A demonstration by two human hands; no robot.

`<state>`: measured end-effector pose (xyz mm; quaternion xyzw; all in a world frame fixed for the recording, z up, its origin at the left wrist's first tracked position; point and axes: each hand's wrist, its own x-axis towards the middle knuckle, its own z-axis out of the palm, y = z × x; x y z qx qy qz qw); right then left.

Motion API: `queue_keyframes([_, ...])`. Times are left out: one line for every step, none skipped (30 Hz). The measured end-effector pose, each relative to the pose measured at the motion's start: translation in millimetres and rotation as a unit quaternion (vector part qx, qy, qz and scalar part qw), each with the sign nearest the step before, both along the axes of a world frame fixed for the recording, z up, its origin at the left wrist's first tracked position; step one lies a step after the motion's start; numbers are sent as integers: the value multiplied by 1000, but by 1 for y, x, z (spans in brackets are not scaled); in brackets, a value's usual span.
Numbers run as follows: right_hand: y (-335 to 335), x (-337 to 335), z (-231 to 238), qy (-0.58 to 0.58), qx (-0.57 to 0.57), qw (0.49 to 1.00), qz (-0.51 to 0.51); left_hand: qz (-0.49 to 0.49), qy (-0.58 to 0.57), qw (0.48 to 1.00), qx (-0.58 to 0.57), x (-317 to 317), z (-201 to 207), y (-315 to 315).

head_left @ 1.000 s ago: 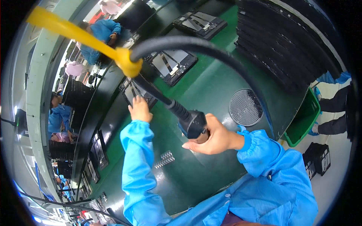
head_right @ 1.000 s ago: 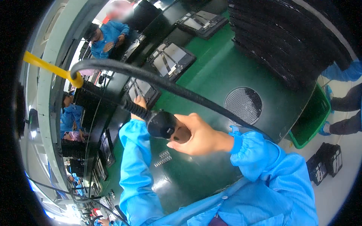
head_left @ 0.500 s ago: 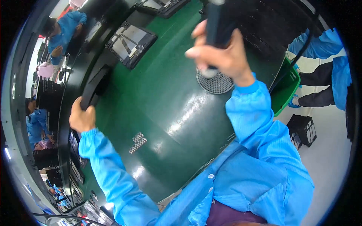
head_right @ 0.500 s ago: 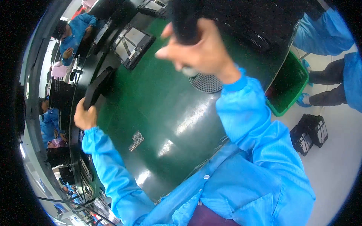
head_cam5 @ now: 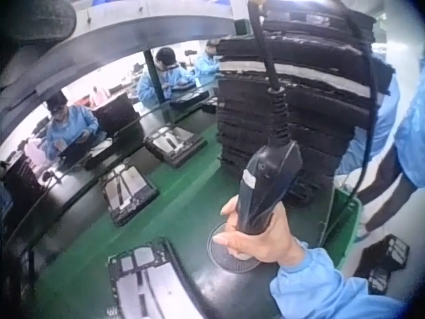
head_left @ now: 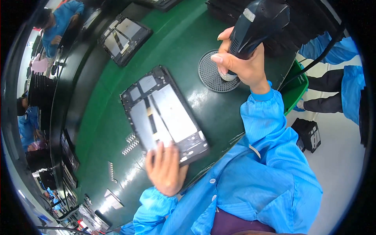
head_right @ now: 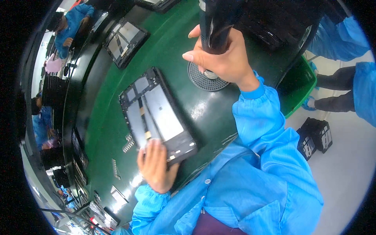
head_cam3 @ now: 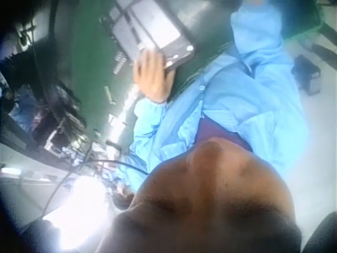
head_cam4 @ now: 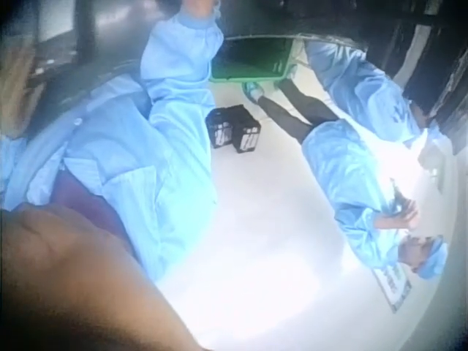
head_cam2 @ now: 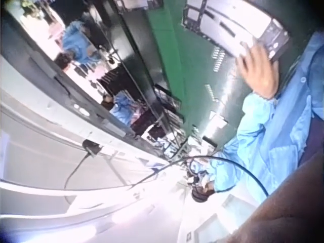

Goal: The person assembles internal components into a tablet housing by securing a circuit board with screws into a tablet frame using an electric screwdriver.

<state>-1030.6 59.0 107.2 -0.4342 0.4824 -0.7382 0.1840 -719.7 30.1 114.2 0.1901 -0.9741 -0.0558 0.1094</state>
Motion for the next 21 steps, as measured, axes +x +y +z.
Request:
queue_keyframes([0, 2, 1, 2, 1, 1000, 4, -22, 10, 1000, 12, -5, -10, 5])
queue_keyframes([-1, 3, 1, 3, 1, 1000, 7, -45, 20, 998, 24, -9, -17, 8])
queue_keyframes([-1, 3, 0, -2, 5, 1000, 7, -44, 21, 999, 25, -18, -21, 7])
queue_keyframes([-2, 5, 0, -7, 8, 1000, 6, -51, 42, 996, 64, -25, -23, 4])
queue_keyframes([-2, 6, -2, -7, 9, 1000, 7, -59, 63, 991, 102, -32, -26, 2])
queue_keyframes([-4, 5, -4, 12, 10, 1000, 7, -58, 63, 991, 102, -36, -30, 1])
queue_keyframes([-5, 5, -5, 30, 11, 999, 7, -79, 93, 987, 104, -39, -34, 1])
queue_keyframes([-5, 6, -5, 31, 10, 999, 9, -101, 123, 982, 106, -43, -36, 0])
queue_keyframes([-5, 6, -5, 37, 18, 999, 6, -98, 155, 976, 120, -48, -32, 1])
queue_keyframes([-5, 6, -5, 42, 26, 999, 3, -98, 156, 976, 120, -50, -36, -1])
queue_keyframes([-5, 6, -5, 43, 26, 999, 4, -126, 200, 964, 123, -50, -42, -3])
queue_keyframes([-5, 6, -6, 31, 22, 999, 4, -154, 244, 949, 126, -51, -45, -4])
queue_keyframes([-5, 7, -6, 20, 18, 1000, 5, -154, 244, 949, 126, -52, -43, -5])
queue_keyframes([-5, 7, -5, 20, 18, 1000, 5, -178, 244, 942, 147, -53, -40, -6])
queue_keyframes([-4, 7, -5, 18, 16, 1000, 8, -201, 243, 934, 167, -53, -38, -7])
queue_keyframes([-4, 7, -4, 17, 15, 1000, 11, -200, 244, 934, 166, -55, -39, -5])
queue_keyframes([-4, 8, -3, 17, 14, 1000, 12, -185, 261, 929, 186, -57, -41, -2])
queue_keyframes([-4, 8, -3, 13, 13, 1000, 13, -171, 279, 922, 206, -59, -43, 1])
queue_keyframes([-4, 9, -3, 9, 12, 1000, 13, -170, 279, 922, 205, -62, -43, 4])
queue_keyframes([-4, 9, -2, 9, 11, 1000, 14, -161, 287, 919, 216, -63, -43, 6])
queue_keyframes([-3, 7, -2, 23, 12, 1000, 10, -152, 294, 915, 229, -65, -42, 7])
